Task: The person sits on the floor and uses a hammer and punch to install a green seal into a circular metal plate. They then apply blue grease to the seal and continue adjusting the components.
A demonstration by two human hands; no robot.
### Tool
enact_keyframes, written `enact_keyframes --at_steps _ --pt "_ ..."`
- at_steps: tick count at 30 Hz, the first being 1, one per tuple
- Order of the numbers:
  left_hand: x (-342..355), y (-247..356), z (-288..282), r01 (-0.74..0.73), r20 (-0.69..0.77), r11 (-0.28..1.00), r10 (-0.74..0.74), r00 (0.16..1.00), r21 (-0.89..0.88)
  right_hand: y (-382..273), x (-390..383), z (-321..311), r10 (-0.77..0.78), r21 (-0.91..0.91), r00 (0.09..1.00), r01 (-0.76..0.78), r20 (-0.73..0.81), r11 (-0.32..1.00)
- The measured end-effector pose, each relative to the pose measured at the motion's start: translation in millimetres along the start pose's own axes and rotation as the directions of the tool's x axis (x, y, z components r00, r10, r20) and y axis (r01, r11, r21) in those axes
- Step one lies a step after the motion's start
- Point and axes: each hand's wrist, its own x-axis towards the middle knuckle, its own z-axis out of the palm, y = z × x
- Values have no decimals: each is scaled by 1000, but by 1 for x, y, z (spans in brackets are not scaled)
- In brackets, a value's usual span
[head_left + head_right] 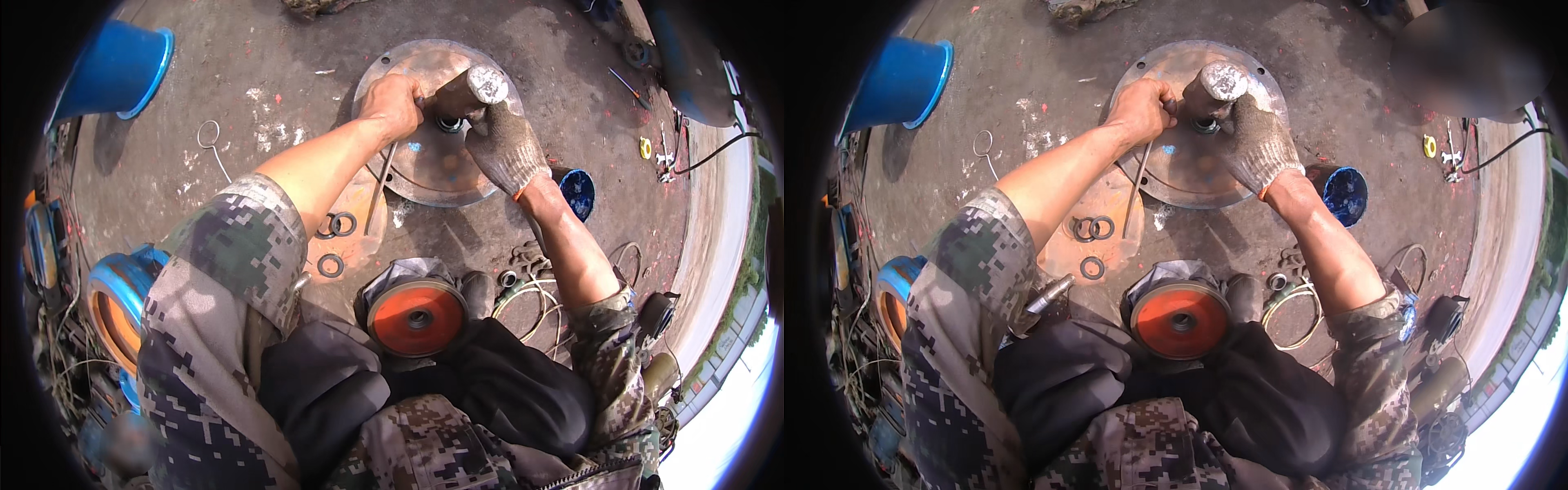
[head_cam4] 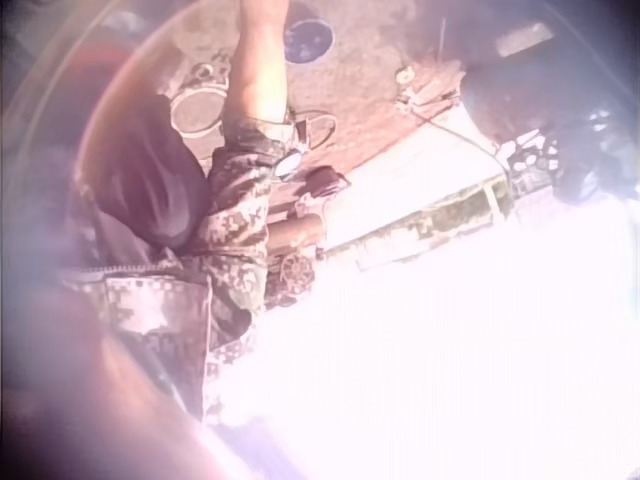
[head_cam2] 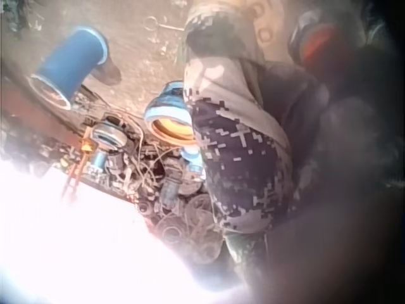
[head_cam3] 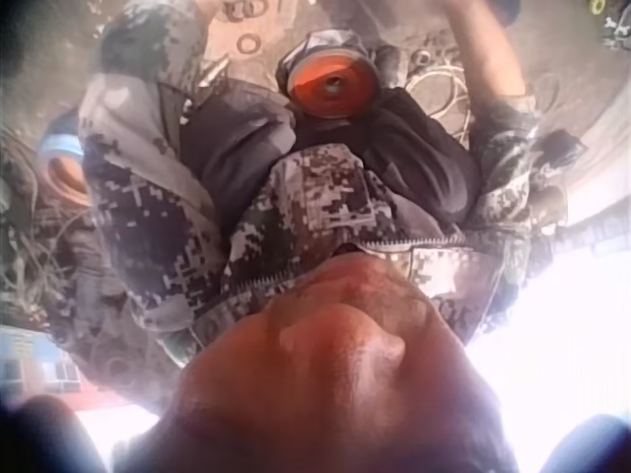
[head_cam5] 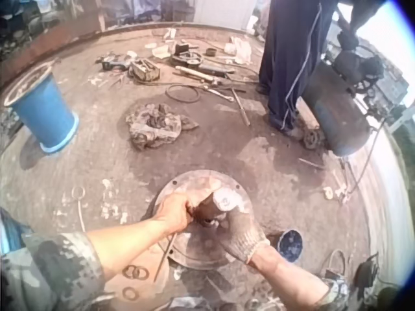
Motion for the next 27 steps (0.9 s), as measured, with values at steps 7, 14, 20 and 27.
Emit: enact_keyframes --at_steps 7,14,20,27 --pt "-11 3 -7 -27 -31 998 29 999 52 -36 4 -36 226 15 964 -230 141 973" --pt "-11 3 -11 -46 -15 998 46 999 -34 -21 14 -13 4 -30 995 -1 102 1000" --pt "-6 -2 -13 -106 -27 993 105 994 -50 -23 3 -16 18 -20 993 -16 113 1000" --pt "-3 -4 -12 -151 -20 988 150 988 -26 8 3 2 -68 -10 997 69 32 998"
